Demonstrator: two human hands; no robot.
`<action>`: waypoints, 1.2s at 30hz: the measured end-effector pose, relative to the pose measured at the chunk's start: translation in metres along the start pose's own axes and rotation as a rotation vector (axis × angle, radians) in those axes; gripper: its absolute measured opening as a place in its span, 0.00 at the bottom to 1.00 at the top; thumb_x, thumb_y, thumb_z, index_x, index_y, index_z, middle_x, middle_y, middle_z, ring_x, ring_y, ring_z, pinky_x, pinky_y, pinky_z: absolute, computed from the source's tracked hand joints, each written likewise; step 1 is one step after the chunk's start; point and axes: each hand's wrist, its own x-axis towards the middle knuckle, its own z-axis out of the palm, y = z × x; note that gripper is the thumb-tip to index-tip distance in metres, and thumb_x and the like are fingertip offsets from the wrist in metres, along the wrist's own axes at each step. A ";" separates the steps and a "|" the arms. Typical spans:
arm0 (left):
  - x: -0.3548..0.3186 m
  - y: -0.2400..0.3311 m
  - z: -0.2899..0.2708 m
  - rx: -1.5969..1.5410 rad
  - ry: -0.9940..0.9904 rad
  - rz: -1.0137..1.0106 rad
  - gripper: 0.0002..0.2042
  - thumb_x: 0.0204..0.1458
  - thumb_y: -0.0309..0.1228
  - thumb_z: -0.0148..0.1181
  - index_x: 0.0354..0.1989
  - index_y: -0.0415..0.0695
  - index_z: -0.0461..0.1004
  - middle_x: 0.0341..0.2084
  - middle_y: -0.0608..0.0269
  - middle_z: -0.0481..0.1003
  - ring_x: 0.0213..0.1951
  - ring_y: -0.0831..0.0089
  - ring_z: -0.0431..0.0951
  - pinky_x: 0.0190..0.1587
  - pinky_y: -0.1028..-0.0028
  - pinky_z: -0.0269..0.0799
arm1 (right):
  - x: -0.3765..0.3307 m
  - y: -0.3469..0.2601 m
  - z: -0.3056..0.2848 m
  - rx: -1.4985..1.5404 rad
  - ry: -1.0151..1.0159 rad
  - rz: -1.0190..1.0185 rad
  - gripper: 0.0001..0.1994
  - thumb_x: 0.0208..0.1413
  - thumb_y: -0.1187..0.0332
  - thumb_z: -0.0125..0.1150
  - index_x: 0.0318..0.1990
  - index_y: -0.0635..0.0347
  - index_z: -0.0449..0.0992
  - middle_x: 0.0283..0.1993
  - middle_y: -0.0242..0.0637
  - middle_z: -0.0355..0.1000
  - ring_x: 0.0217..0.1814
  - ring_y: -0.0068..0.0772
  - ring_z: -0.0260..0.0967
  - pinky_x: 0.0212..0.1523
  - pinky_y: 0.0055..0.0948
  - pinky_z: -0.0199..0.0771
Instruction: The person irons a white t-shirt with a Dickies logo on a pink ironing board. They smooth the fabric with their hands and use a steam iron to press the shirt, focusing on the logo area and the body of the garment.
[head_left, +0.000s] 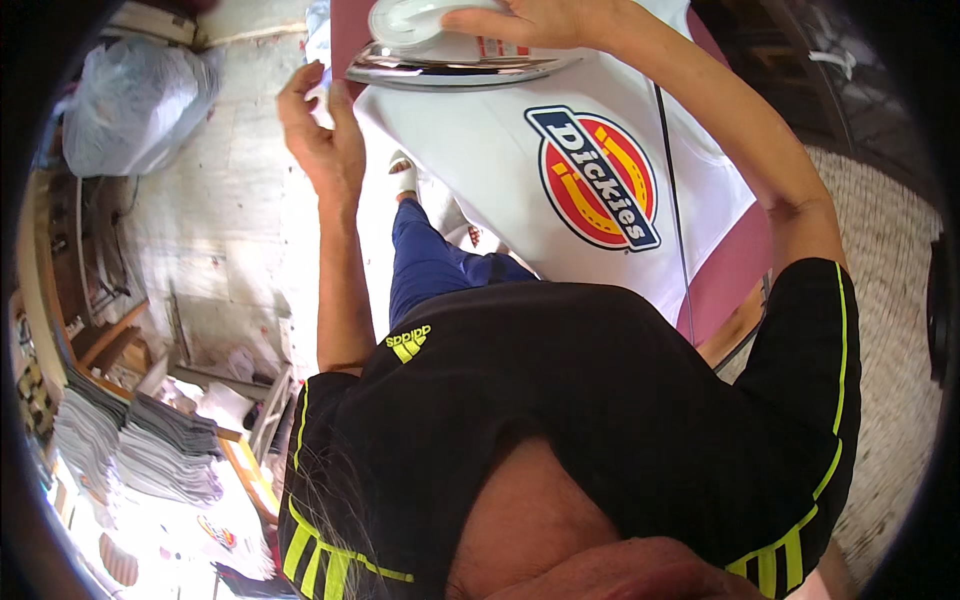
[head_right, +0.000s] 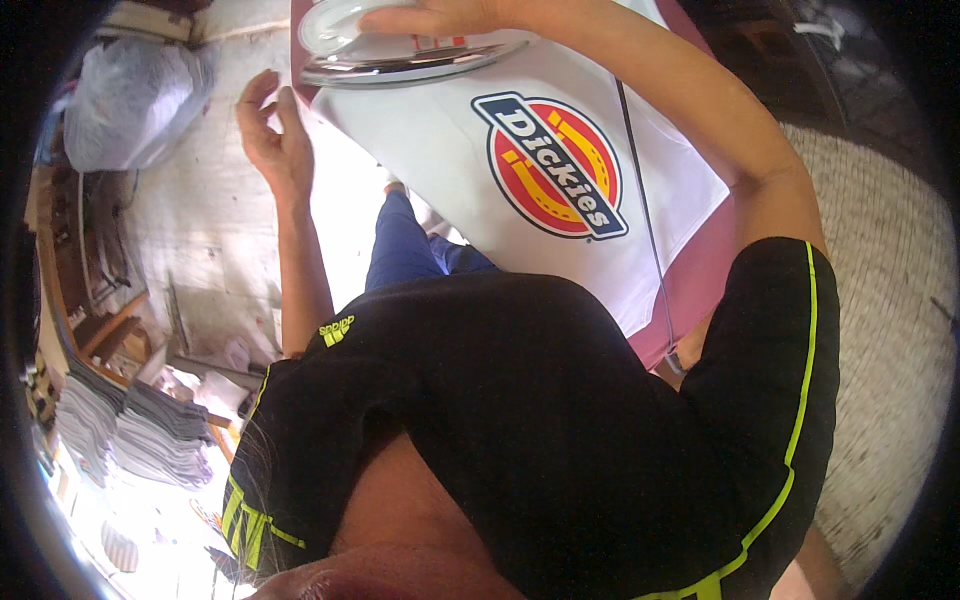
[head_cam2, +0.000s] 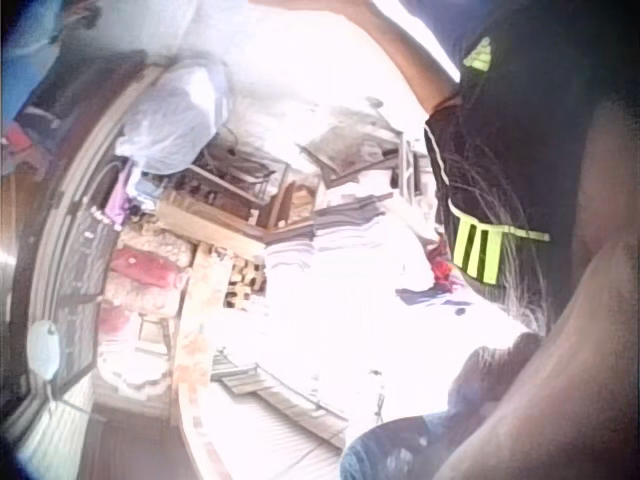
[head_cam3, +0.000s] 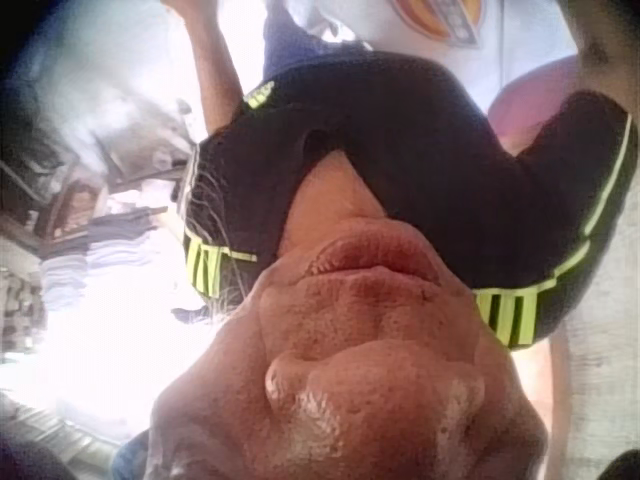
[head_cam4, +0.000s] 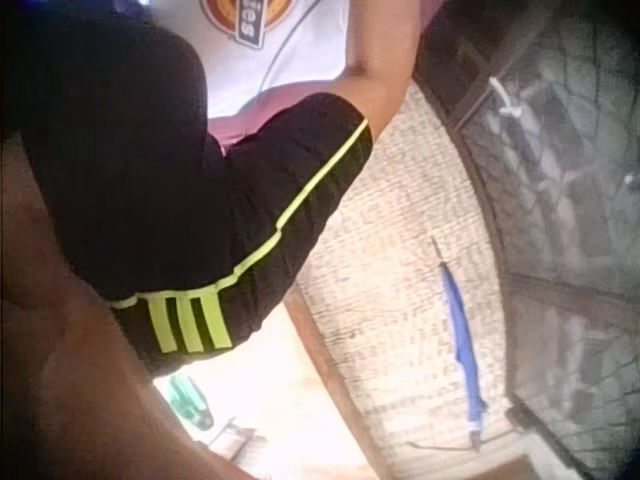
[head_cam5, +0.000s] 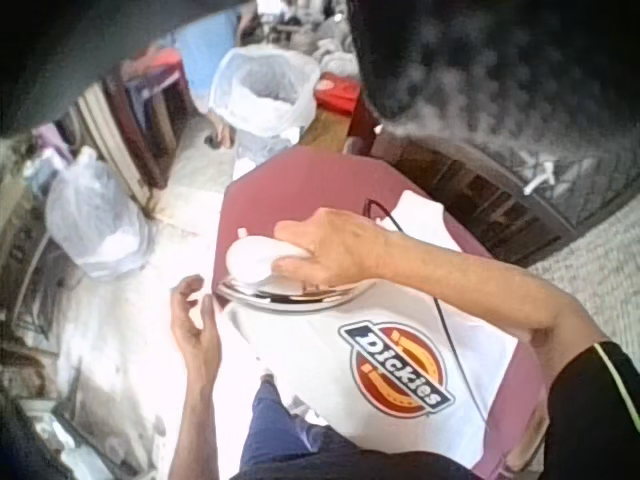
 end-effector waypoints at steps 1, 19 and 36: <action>0.001 0.009 0.004 -0.008 -0.082 0.054 0.12 0.57 0.24 0.56 0.50 0.37 0.72 0.46 0.54 0.75 0.48 0.64 0.75 0.51 0.66 0.68 | -0.011 0.003 -0.008 -0.023 -0.007 0.075 0.14 0.57 0.58 0.59 0.34 0.61 0.72 0.28 0.55 0.74 0.30 0.56 0.74 0.31 0.48 0.72; 0.058 -0.018 0.077 0.365 -0.943 0.817 0.24 0.60 0.50 0.50 0.63 0.58 0.68 0.67 0.58 0.60 0.70 0.50 0.53 0.66 0.45 0.46 | -0.280 -0.274 -0.052 -0.021 0.480 1.675 0.19 0.63 0.56 0.57 0.51 0.62 0.76 0.34 0.37 0.75 0.34 0.20 0.68 0.37 0.26 0.69; 0.086 -0.037 0.092 0.130 -0.995 0.959 0.19 0.58 0.43 0.54 0.58 0.60 0.72 0.62 0.59 0.66 0.64 0.49 0.61 0.59 0.46 0.53 | -0.072 -0.273 0.113 0.070 0.763 1.649 0.13 0.61 0.62 0.61 0.42 0.65 0.72 0.29 0.53 0.76 0.26 0.45 0.78 0.24 0.35 0.76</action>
